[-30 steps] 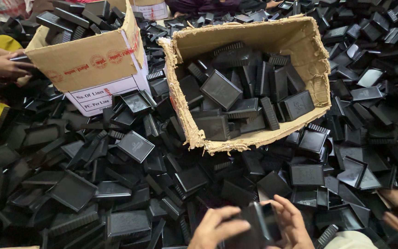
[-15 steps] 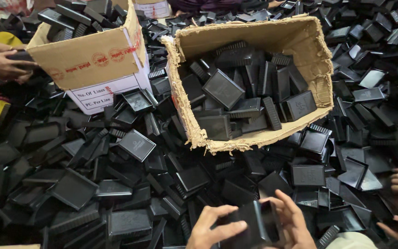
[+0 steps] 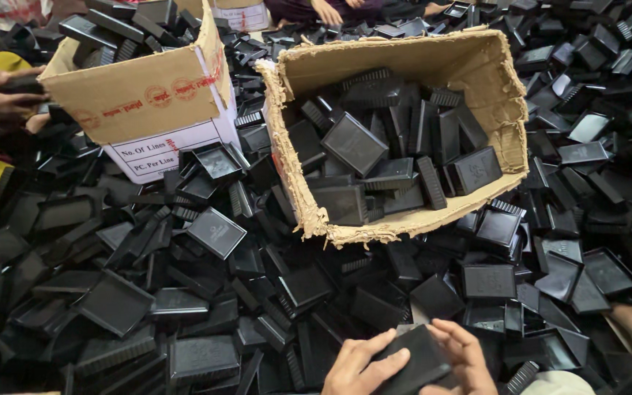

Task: The person sits on the floor among a large spread of black plastic cartridge-like parts, picks up individual parts one at a time, briefly turns them in their hands, and tosses them into an open cardboard box in front of them. Other workers around the pile perform the same picking and boxing of parts.

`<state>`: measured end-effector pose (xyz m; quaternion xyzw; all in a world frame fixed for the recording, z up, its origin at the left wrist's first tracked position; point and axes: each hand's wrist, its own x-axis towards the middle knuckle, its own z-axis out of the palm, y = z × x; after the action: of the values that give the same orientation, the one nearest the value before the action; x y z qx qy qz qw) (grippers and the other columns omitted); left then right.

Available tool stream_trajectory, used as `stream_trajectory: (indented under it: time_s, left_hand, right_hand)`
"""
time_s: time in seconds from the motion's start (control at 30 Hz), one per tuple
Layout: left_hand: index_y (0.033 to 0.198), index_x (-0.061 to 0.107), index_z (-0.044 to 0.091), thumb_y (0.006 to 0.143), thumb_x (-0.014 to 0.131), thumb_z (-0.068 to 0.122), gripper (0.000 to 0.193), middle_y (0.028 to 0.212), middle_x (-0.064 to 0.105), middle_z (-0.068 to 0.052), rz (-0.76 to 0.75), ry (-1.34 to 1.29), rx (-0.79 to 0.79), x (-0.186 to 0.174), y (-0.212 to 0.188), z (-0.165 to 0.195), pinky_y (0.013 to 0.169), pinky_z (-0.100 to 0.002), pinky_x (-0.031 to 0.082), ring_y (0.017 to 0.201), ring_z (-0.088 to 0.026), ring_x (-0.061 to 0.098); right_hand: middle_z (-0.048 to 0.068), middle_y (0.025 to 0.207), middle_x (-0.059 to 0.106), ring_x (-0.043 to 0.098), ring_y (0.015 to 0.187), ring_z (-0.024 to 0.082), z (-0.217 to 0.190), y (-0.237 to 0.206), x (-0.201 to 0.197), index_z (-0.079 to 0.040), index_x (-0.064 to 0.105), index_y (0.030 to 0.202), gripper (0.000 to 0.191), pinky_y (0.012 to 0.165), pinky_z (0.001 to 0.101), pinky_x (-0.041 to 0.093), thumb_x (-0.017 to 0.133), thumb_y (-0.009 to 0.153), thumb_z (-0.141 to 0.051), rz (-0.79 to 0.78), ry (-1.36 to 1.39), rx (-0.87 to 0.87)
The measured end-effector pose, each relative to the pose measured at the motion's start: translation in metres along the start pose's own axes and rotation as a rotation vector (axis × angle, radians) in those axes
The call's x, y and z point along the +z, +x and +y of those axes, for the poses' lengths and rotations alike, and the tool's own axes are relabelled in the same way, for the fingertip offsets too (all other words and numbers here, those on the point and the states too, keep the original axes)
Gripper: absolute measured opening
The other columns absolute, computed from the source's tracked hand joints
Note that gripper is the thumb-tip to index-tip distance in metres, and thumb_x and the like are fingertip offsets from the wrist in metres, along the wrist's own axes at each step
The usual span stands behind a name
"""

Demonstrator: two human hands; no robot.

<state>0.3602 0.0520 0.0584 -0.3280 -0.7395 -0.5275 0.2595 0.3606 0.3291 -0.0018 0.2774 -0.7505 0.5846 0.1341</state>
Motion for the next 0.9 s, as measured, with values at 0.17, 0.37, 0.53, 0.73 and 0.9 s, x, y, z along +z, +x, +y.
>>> stream_trajectory:
  time_s: [0.17, 0.37, 0.53, 0.73, 0.9]
  left_hand:
    - [0.109, 0.073, 0.005, 0.087, 0.070, 0.013, 0.024, 0.117, 0.077, -0.014, 0.282, 0.274, 0.006, 0.009, -0.001, 0.009, 0.097, -0.038, 0.062, 0.113, -0.028, 0.077]
    - [0.111, 0.071, 0.004, 0.091, 0.068, 0.012, 0.022, 0.110, 0.078, -0.011, 0.241, 0.446, 0.263, 0.018, -0.008, -0.010, 0.089, -0.033, 0.063, 0.104, -0.025, 0.079]
    - [0.111, 0.072, 0.004, 0.086, 0.073, 0.022, 0.031, 0.102, 0.077, -0.010, 0.221, 0.178, 0.127, 0.009, -0.011, -0.014, 0.086, -0.033, 0.064, 0.096, -0.024, 0.080]
    - [0.119, 0.068, -0.001, 0.080, 0.082, 0.016, 0.045, 0.105, 0.075, -0.015, 0.093, -0.158, -0.312, -0.022, 0.004, 0.000, 0.085, -0.034, 0.058, 0.096, -0.030, 0.078]
    - [0.113, 0.069, 0.001, 0.081, 0.075, 0.008, 0.033, 0.100, 0.073, -0.012, 0.291, -0.035, -0.569, -0.041, 0.014, -0.005, 0.075, -0.033, 0.060, 0.088, -0.025, 0.077]
  right_hand:
    - [0.024, 0.135, 0.056, 0.058, 0.124, 0.035, -0.002, -0.002, -0.005, -0.004, 0.033, 0.153, 0.087, 0.105, 0.0513, 0.044, 0.077, 0.080, -0.022, 0.319, 0.714, 0.659]
    - [0.024, 0.136, 0.056, 0.057, 0.125, 0.035, 0.018, -0.007, 0.014, -0.005, 0.032, 0.154, 0.089, 0.105, 0.0531, 0.045, 0.076, 0.083, -0.033, 0.269, 0.877, 0.665]
    - [0.022, 0.137, 0.060, 0.062, 0.120, 0.030, -0.010, -0.004, 0.005, -0.003, 0.044, 0.148, 0.076, 0.105, 0.0449, 0.046, 0.083, 0.084, -0.016, 0.003, 0.533, 0.372]
    - [0.011, 0.112, 0.070, 0.072, 0.101, 0.022, -0.092, 0.105, -0.023, -0.005, 0.074, 0.115, 0.039, 0.091, 0.0366, 0.058, 0.083, 0.079, -0.015, -0.194, -0.250, 0.451]
    - [0.008, 0.136, 0.061, 0.061, 0.121, 0.021, -0.132, 0.249, -0.054, -0.017, 0.064, 0.119, 0.029, 0.100, 0.0365, 0.051, 0.062, 0.096, -0.034, 0.580, 0.561, 0.412]
